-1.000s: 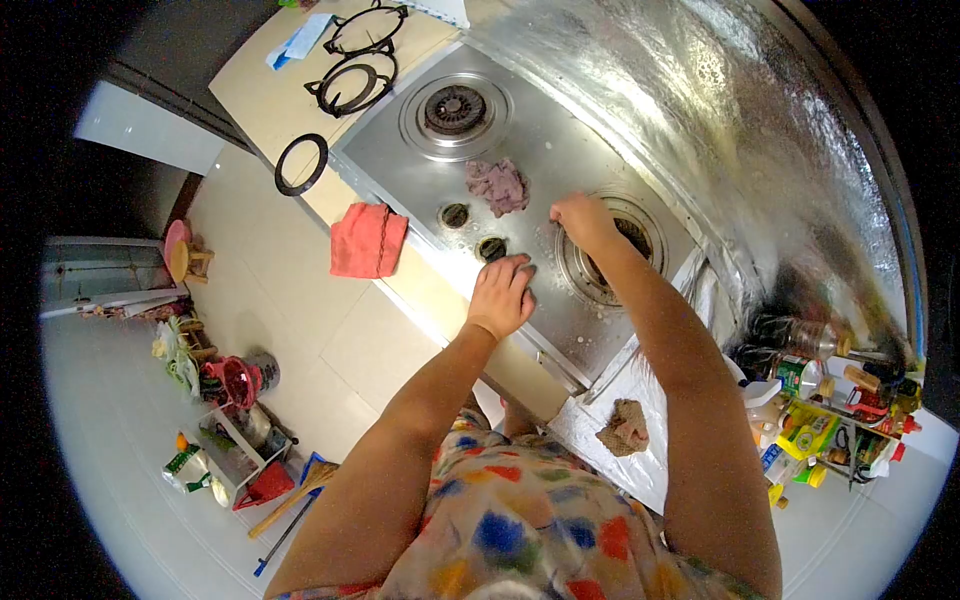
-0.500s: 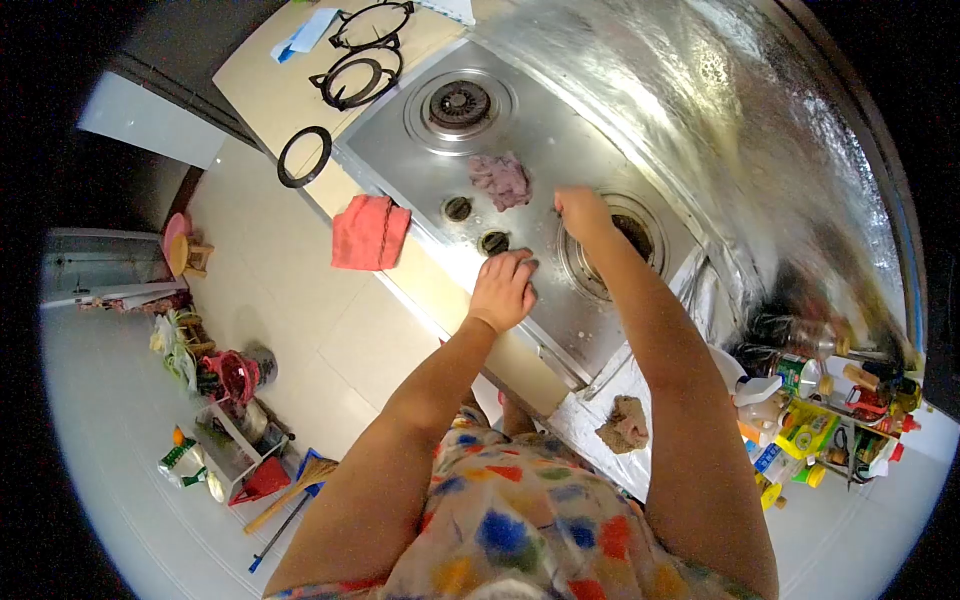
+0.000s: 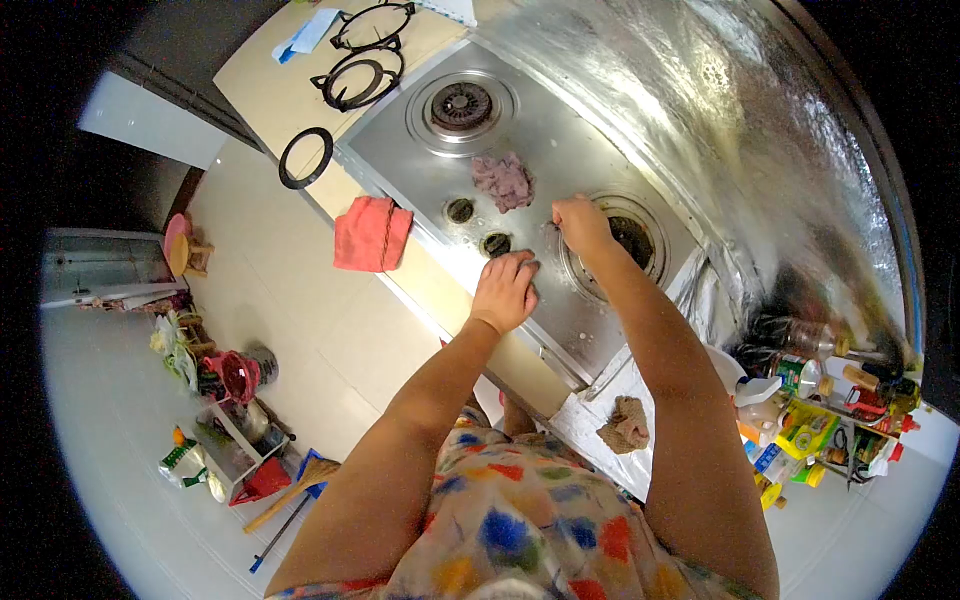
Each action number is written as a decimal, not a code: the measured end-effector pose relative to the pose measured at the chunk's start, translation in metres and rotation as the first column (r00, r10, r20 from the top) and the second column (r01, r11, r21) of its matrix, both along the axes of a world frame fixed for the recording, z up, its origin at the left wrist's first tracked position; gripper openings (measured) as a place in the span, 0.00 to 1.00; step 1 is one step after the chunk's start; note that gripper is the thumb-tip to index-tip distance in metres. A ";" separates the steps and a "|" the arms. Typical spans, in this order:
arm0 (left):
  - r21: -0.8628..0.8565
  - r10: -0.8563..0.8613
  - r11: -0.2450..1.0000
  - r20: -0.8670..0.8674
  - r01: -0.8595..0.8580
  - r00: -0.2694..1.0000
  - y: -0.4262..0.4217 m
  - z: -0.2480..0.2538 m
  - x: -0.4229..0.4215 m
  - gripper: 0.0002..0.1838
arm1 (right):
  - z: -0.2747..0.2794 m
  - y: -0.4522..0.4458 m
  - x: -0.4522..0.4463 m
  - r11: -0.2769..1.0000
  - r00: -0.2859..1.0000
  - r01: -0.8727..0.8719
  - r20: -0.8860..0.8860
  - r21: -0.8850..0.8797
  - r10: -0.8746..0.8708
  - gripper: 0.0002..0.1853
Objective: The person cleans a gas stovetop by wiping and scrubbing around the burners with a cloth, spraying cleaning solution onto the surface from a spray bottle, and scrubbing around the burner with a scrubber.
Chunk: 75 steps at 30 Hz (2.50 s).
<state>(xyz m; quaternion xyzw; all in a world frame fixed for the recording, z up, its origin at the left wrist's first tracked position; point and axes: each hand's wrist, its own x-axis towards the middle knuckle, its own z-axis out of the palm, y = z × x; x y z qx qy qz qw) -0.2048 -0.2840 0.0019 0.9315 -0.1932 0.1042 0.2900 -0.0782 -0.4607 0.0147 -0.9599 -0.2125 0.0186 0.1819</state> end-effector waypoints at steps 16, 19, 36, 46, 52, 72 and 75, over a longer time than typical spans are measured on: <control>-0.016 -0.002 1.000 0.049 0.003 0.999 0.000 -0.002 -0.002 0.19 | -0.003 -0.001 -0.086 0.989 0.990 0.118 0.070 0.086 -0.124 0.05; -0.003 0.012 1.000 0.040 -0.012 0.999 -0.002 0.000 -0.001 0.18 | -0.003 -0.012 -0.111 0.994 0.992 0.113 0.061 0.013 -0.113 0.06; -0.042 -0.049 0.998 0.035 0.050 0.998 -0.002 -0.002 -0.020 0.18 | 0.005 0.000 -0.153 0.987 0.980 0.118 0.172 -0.111 -0.098 0.22; 0.023 -0.036 0.999 0.067 0.034 0.997 -0.005 -0.002 -0.027 0.20 | 0.001 -0.008 -0.168 0.981 0.981 0.149 0.139 -0.125 -0.132 0.23; 0.014 -0.047 0.999 0.069 0.046 0.997 -0.006 -0.001 -0.026 0.18 | -0.001 -0.006 -0.169 0.983 0.975 0.182 0.136 -0.030 -0.176 0.22; 0.063 -0.019 0.998 0.076 0.014 0.997 -0.007 -0.003 -0.029 0.19 | 0.008 -0.056 -0.227 0.948 0.950 0.313 0.021 -0.059 -0.312 0.22; 0.063 -0.020 0.998 0.056 0.016 0.998 -0.010 0.002 -0.030 0.19 | -0.002 -0.052 -0.223 0.950 0.948 0.312 0.062 0.014 -0.312 0.23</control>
